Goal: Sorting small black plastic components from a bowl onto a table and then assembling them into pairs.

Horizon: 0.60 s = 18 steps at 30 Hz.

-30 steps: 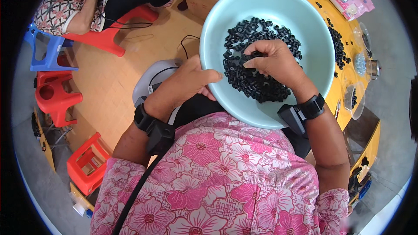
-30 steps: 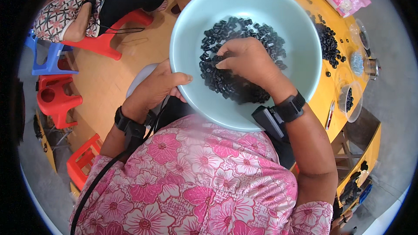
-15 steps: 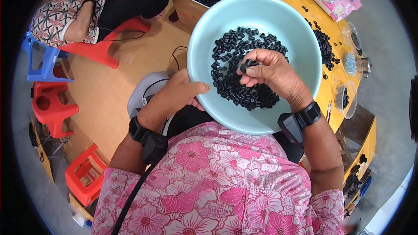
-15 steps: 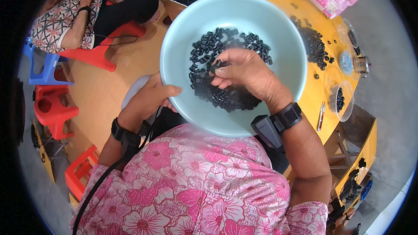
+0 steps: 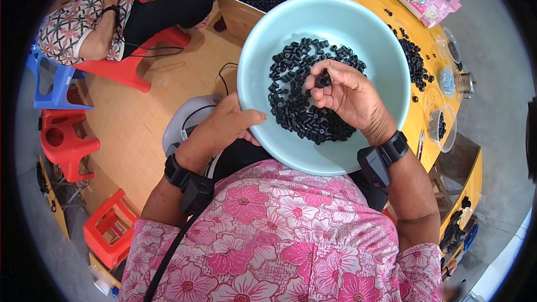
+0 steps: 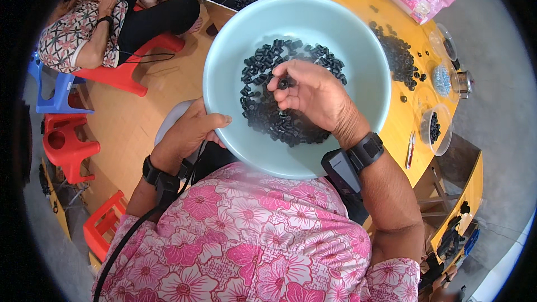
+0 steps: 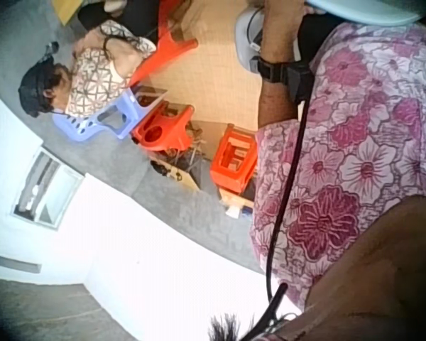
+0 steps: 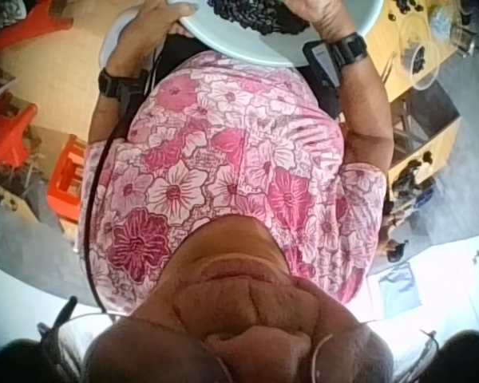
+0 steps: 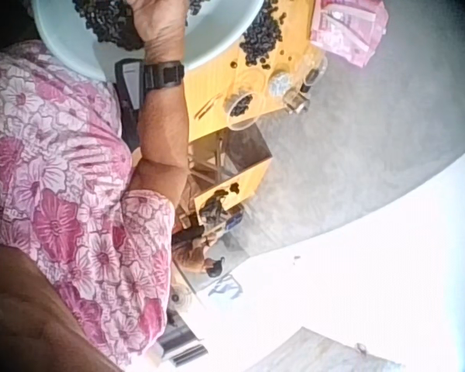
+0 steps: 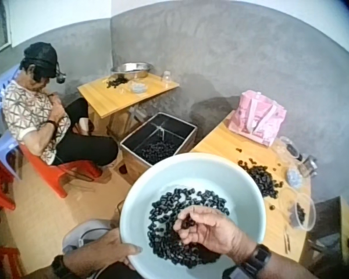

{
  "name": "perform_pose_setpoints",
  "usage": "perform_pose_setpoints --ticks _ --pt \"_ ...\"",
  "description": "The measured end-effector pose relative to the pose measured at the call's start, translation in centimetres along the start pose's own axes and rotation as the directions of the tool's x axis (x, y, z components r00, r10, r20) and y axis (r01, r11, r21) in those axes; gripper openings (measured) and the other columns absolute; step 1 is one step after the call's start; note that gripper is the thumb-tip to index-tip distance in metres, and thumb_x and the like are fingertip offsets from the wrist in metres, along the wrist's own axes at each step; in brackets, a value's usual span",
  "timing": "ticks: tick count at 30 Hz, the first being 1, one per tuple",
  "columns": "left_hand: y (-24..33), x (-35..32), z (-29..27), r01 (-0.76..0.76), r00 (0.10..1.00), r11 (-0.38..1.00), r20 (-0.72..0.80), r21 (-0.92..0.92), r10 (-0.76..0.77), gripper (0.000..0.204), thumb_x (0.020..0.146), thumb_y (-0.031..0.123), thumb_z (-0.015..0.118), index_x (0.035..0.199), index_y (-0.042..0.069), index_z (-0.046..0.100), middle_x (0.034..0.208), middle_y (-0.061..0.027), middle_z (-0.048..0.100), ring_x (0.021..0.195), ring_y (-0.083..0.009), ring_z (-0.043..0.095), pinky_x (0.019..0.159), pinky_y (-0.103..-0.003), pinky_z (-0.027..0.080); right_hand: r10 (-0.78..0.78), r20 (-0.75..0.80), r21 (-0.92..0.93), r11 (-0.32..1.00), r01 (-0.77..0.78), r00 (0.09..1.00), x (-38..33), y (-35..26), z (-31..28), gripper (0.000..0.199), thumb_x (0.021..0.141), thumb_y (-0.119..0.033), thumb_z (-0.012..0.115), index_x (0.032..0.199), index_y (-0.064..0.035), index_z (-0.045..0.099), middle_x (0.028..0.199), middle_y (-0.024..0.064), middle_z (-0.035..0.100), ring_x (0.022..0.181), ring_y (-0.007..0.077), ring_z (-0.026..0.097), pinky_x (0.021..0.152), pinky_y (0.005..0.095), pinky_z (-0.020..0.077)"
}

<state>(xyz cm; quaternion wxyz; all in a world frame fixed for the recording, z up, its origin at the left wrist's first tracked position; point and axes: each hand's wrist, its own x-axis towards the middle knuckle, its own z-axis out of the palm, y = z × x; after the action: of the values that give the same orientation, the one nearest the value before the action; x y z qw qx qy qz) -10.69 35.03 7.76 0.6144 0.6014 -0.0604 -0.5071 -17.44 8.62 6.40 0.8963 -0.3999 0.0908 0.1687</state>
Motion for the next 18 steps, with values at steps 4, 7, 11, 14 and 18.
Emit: perform_pose_setpoints --ticks 4,7,11,14,18 --pt "0.1 0.2 -0.4 0.038 0.999 0.999 0.029 0.017 -0.038 0.041 0.088 0.015 0.06 0.122 -0.004 0.05 0.097 -0.0096 0.065 0.076 -0.0136 0.067 0.063 -0.025 0.058 0.072 -0.084 -0.002 0.997 -0.072 0.994 -0.2 -0.1 0.2 0.033 0.098 -0.022 0.054 0.12 0.0023 0.059 0.091 0.0076 0.059 0.068 0.012 0.049 0.063 0.0252 0.0441" --pt "-0.2 0.5 -0.4 -0.027 0.999 0.997 -0.018 0.076 0.029 0.033 0.086 0.02 0.061 0.109 -0.004 0.058 0.091 -0.0108 0.068 0.067 -0.0131 0.066 0.058 -0.022 0.053 0.063 -0.176 -0.152 0.984 -0.09 0.982 -0.1 -1.1 0.2 0.03 0.099 -0.016 0.052 0.121 0.0019 0.06 0.084 0.001 0.054 0.063 0.0072 0.041 0.056 0.0214 0.035" --pt "0.0 0.6 0.2 -0.044 0.997 0.999 -0.065 0.011 0.045 0.034 0.086 0.02 0.061 0.11 -0.004 0.058 0.091 -0.0112 0.068 0.067 -0.0131 0.066 0.058 -0.021 0.053 0.046 -0.191 -0.099 0.993 -0.066 0.981 -1.1 -1.9 -0.8 0.03 0.098 -0.012 0.051 0.124 0.0037 0.057 0.081 -0.001 0.051 0.06 0.0049 0.037 0.053 0.0196 0.0325" --pt "-0.2 0.6 -0.6 0.001 1.0 1.0 0.007 0.02 -0.001 0.042 0.088 0.014 0.061 0.124 -0.003 0.05 0.102 -0.0113 0.065 0.081 -0.0166 0.068 0.063 -0.026 0.058 0.054 -0.18 -0.04 0.997 -0.062 0.982 -1.5 -2.0 -1.3 0.033 0.099 -0.012 0.051 0.128 0.0033 0.054 0.079 -0.0013 0.051 0.059 0.0058 0.037 0.054 0.0201 0.0333" --pt "0.0 0.1 -0.2 0.041 0.999 0.999 -0.009 0.02 -0.041 0.042 0.088 0.015 0.062 0.124 -0.003 0.05 0.102 -0.0112 0.065 0.081 -0.0162 0.068 0.062 -0.026 0.058 0.027 -0.298 -0.112 0.992 -0.063 0.954 -1.3 -2.1 -0.1 0.034 0.1 -0.015 0.05 0.129 0.0016 0.053 0.077 -0.0011 0.051 0.058 0.0071 0.038 0.053 0.0208 0.0339"
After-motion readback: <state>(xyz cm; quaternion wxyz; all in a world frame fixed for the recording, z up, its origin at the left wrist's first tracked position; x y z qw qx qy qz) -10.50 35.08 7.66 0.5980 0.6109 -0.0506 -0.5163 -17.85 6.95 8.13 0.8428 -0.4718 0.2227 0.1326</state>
